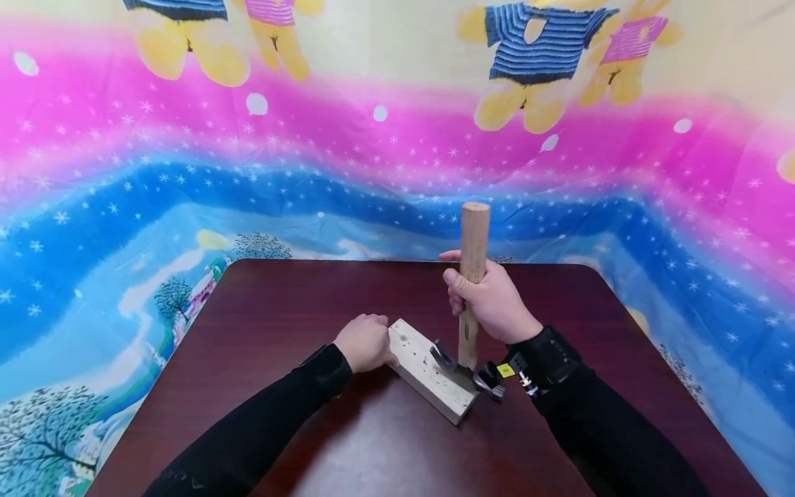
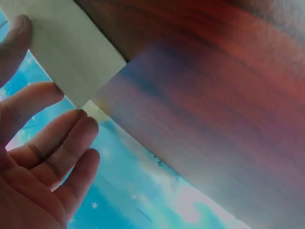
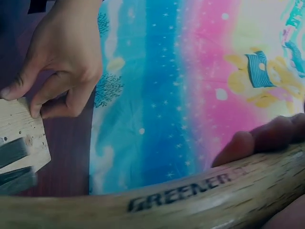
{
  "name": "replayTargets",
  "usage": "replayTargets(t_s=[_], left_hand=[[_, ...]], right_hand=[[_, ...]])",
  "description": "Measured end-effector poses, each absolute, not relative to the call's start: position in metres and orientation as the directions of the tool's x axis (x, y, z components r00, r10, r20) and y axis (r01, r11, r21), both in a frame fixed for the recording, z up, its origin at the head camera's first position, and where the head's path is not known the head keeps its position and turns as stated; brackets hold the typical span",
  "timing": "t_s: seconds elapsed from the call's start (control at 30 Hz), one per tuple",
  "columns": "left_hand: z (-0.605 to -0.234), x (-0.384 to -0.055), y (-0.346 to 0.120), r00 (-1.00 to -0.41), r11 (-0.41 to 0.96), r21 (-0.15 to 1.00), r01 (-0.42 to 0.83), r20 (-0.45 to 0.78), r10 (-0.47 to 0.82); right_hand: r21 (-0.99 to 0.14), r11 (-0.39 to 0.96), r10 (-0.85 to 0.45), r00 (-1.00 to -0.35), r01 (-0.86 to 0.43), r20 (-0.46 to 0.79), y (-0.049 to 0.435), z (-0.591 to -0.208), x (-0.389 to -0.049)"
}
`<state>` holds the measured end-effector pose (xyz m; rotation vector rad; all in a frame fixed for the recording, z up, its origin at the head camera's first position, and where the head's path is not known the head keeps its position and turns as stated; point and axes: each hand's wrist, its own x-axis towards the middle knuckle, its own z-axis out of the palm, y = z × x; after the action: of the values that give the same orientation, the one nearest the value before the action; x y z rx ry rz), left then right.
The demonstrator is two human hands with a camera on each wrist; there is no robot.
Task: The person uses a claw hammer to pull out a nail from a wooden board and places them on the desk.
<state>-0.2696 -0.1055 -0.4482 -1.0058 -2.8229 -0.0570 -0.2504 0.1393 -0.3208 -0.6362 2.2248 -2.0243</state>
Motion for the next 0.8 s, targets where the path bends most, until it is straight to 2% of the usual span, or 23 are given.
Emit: replayTargets(t_s=[0.07, 0.27, 0.57, 0.8], left_hand=[[-0.451, -0.267, -0.105, -0.762, 0.767, 0.034, 0.641, 0.154, 0.630], [-0.451, -0.264, -0.103, -0.797, 0.773, 0.191, 0.604, 0.133, 0.590], [-0.443, -0.272, -0.102, -0.783, 0.764, 0.175, 0.621, 0.105, 0.613], [-0.445, -0.269, -0.101, -0.795, 0.775, 0.178, 0.606, 0.096, 0.599]], right_hand=[[-0.965, 0.099, -0.365, -0.911, -0.244, 0.193, 0.136, -0.323, -0.252], [-0.929, 0.252, -0.430, -0.892, -0.270, 0.142, 0.116, -0.324, -0.268], [-0.884, 0.374, -0.500, -0.864, -0.281, 0.062, 0.080, -0.328, -0.286], [-0.886, 0.382, -0.514, -0.857, -0.262, 0.031, 0.070, -0.337, -0.286]])
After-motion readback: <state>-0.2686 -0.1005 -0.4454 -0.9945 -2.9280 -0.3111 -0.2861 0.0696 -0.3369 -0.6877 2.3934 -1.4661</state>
